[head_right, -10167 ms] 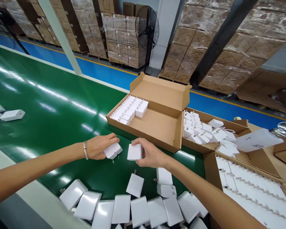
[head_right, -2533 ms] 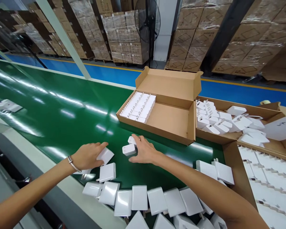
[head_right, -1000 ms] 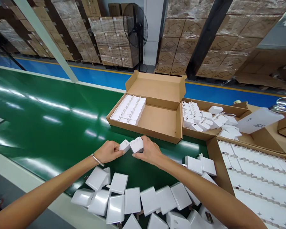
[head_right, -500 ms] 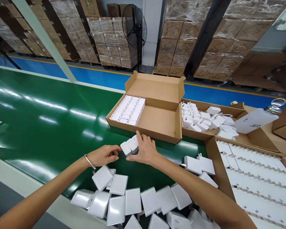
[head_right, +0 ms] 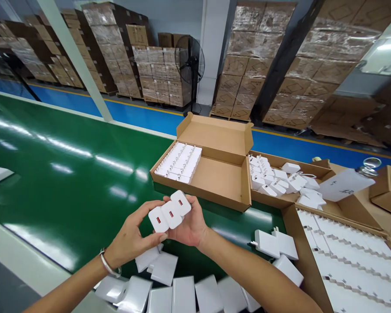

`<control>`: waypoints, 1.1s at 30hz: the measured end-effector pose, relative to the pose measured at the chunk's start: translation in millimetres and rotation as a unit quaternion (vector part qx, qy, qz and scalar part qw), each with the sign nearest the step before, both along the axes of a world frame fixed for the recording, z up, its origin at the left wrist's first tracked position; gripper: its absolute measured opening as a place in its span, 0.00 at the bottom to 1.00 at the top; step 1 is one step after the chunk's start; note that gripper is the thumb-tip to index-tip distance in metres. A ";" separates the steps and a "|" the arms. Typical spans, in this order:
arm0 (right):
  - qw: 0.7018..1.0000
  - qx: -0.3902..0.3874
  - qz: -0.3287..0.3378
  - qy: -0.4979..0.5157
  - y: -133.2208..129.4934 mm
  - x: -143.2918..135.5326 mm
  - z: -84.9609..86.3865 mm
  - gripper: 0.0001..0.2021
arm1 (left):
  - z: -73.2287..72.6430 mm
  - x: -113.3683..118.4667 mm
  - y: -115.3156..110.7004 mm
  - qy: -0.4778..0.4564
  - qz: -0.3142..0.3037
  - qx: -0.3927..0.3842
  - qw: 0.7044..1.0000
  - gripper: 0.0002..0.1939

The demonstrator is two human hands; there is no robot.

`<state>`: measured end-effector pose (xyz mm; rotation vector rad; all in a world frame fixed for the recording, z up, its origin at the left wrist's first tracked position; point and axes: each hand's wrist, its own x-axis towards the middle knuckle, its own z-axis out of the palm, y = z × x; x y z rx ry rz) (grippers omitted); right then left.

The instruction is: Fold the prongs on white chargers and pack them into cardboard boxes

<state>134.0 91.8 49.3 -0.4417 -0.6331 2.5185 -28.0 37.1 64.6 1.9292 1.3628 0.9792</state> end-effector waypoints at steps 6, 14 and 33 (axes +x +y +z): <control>0.997 -0.070 0.015 0.034 -6.8 -2.7 -2.1 0.24 | 5.8 3.0 -3.4 -0.021 0.005 -0.010 1.000 0.25; 0.998 -0.061 -0.021 -0.019 -3.2 -0.8 -1.4 0.22 | 9.1 6.7 -0.4 -0.024 -0.002 -0.040 0.999 0.25; 0.542 0.539 -0.170 -0.622 158.2 116.6 0.9 0.21 | -44.5 -20.8 7.7 0.246 -0.240 -0.050 0.938 0.36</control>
